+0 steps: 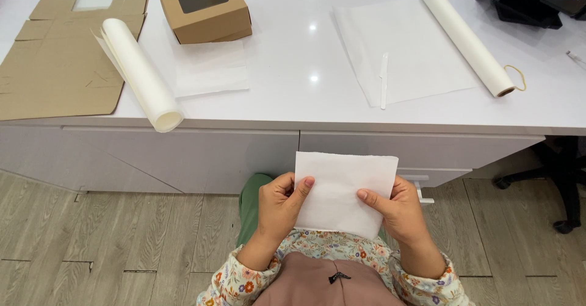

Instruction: Folding and shaping parchment paper to create a liner for a cardboard cake box

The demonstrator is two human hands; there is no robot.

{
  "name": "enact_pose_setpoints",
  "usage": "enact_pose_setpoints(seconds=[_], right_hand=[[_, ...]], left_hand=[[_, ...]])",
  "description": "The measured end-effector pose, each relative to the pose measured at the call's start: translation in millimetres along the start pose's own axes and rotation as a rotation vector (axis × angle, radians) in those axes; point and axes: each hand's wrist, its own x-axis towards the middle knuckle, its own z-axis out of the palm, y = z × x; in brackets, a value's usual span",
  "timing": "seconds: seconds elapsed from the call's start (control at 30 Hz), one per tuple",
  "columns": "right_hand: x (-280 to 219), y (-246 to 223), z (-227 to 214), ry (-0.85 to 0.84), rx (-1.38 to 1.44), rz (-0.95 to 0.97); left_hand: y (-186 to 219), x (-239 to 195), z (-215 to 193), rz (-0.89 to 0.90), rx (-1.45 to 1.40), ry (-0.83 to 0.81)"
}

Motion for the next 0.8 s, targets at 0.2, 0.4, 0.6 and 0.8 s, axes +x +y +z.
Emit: enact_pose_setpoints(seconds=[0.2,0.4,0.6,0.8], right_hand=[[0,1,2,-0.015,0.011,-0.018],[6,7,-7,0.031,0.079,-0.102],[32,43,-33,0.109,0.15,-0.234],[23,30,-20,0.145,0.08,-0.38]], left_hand=[[0,-1,-1,-0.005,-0.007,0.007],[-4,-1,-1,0.009,0.014,0.017],[-6,-2,-1,0.062,0.083,0.017],[-8,-4,-2,0.157,0.136,0.049]])
